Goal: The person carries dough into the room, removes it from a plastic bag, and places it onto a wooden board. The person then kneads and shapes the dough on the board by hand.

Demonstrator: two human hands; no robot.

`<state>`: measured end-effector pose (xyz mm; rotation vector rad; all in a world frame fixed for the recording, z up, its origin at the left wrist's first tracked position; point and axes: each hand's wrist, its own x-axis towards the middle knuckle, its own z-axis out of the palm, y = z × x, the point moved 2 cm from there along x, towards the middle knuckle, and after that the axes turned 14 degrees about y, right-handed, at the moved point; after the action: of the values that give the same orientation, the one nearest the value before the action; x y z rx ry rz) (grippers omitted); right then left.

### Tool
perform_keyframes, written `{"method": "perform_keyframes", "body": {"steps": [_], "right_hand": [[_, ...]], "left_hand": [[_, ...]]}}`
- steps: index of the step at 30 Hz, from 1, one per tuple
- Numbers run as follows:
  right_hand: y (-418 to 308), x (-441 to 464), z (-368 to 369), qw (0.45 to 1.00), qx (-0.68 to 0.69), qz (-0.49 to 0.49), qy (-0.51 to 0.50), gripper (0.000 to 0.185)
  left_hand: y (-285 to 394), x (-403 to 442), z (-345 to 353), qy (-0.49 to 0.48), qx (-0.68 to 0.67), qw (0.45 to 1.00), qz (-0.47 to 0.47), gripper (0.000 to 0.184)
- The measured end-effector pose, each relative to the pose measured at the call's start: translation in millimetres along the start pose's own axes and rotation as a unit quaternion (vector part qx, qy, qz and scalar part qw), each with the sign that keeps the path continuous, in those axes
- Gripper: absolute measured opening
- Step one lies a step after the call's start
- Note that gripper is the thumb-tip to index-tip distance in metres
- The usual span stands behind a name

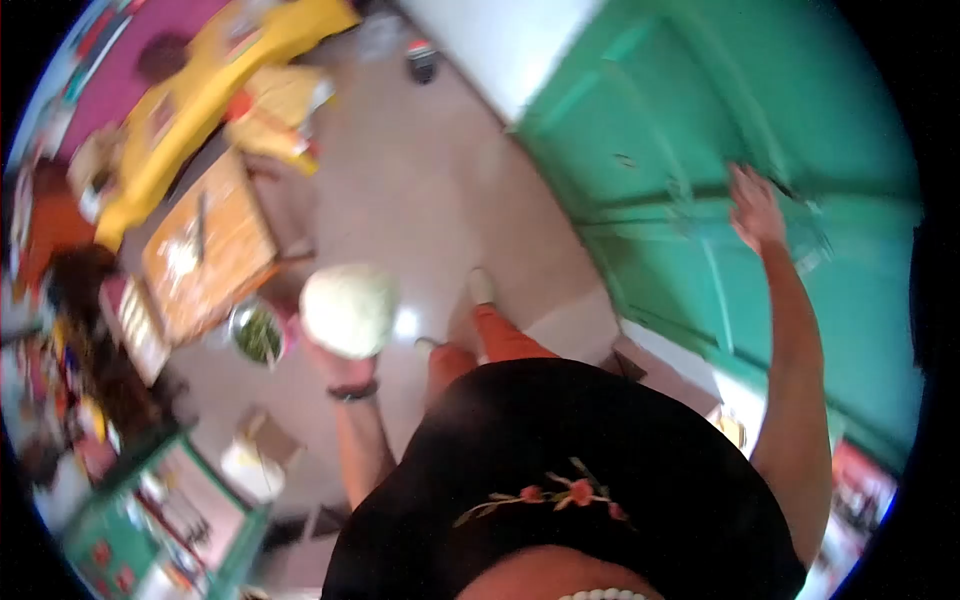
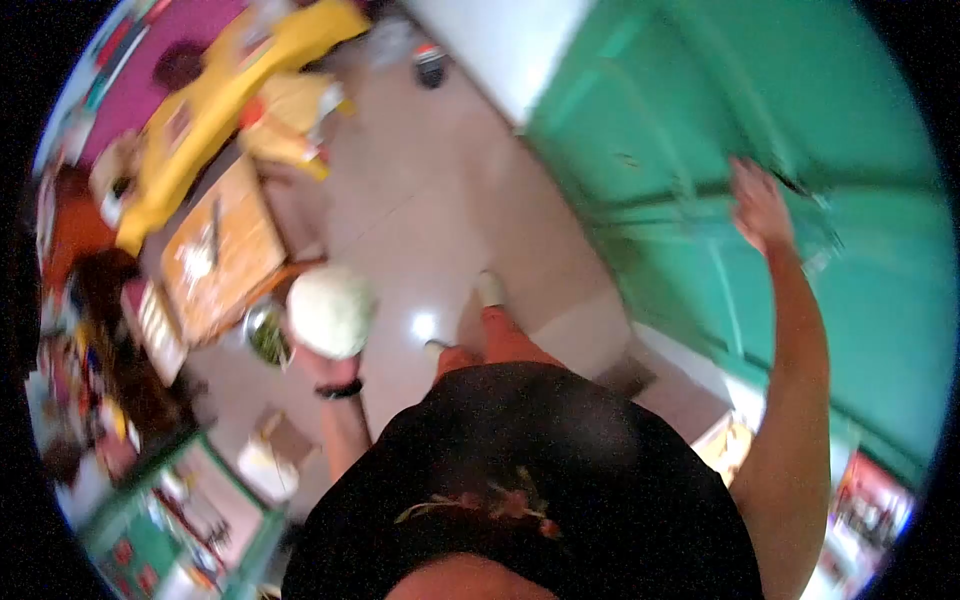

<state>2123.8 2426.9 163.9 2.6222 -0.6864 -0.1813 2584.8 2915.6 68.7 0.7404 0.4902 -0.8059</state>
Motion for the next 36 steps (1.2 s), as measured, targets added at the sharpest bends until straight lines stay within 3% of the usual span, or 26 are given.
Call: {"method": "perform_keyframes", "body": {"steps": [4,6,8,10,11,13,14,16,19,22,25,28,31,33,35,36], "right_hand": [[12.6,-1.5,23.0,0.997,-0.07,-0.035,0.003,0.045],[8.1,3.9,16.3,0.989,-0.082,-0.089,0.082,0.043],[0.9,-2.0,55.1,0.981,-0.002,-0.102,0.166,0.043],[-42.5,-6.2,84.8,0.987,-0.01,-0.117,0.106,0.048],[-67.8,-2.8,116.4,0.984,0.166,-0.039,0.048,0.045],[-114.1,0.7,184.0,0.838,0.52,0.165,-0.011,0.043],[-161.4,21.9,131.2,0.943,0.263,-0.12,0.162,0.038],[-220.2,42.0,151.3,0.88,0.468,-0.028,0.078,0.033],[-291.2,91.7,81.8,0.885,0.449,-0.123,0.033,0.029],[-315.8,143.0,72.7,0.871,0.452,-0.185,0.045,0.031],[-335.9,177.7,70.8,0.843,0.535,-0.002,-0.054,0.03],[-341.2,199.5,137.5,0.853,0.521,-0.013,-0.018,0.03],[-419.0,182.7,79.1,0.83,0.549,-0.092,0.019,0.031],[-475.0,185.5,108.7,0.854,0.504,-0.114,-0.071,0.033],[-562.1,177.4,72.8,0.811,0.563,-0.094,-0.126,0.036],[-608.0,168.8,23.1,0.764,0.614,-0.077,-0.181,0.037]], "left_hand": [[-2.3,-5.1,9.9,-0.011,-0.06,0.997,-0.041,0.073],[-1.1,-2.7,2.4,-0.001,-0.067,0.997,-0.041,0.077],[1.5,-14.9,3.8,-0.027,-0.117,0.991,-0.056,0.081],[5.0,-26.4,-7.6,-0.032,-0.148,0.987,-0.048,0.081],[7.0,-30.6,-14.9,-0.033,-0.162,0.985,-0.039,0.081],[10.9,-40.4,-35.0,-0.021,-0.173,0.985,-0.008,0.081],[11.1,-47.8,-47.2,-0.005,-0.171,0.985,0.011,0.081],[14.1,-63.6,-66.7,0.01,-0.19,0.981,0.036,0.081],[22.1,-89.4,-99.5,0.038,-0.196,0.977,0.076,0.08],[34.6,-111.4,-126.6,0.039,-0.234,0.966,0.101,0.08],[56.1,-131.6,-164.2,0.043,-0.27,0.955,0.118,0.08],[79.4,-142.7,-213.2,0.05,-0.273,0.951,0.134,0.08],[115.6,-165.0,-247.4,0.047,-0.28,0.949,0.137,0.08],[144.1,-179.9,-264.0,0.043,-0.29,0.946,0.137,0.082],[167.8,-190.6,-283.2,0.045,-0.285,0.947,0.14,0.083],[177.0,-192.6,-290.5,0.043,-0.276,0.951,0.133,0.086]]}}
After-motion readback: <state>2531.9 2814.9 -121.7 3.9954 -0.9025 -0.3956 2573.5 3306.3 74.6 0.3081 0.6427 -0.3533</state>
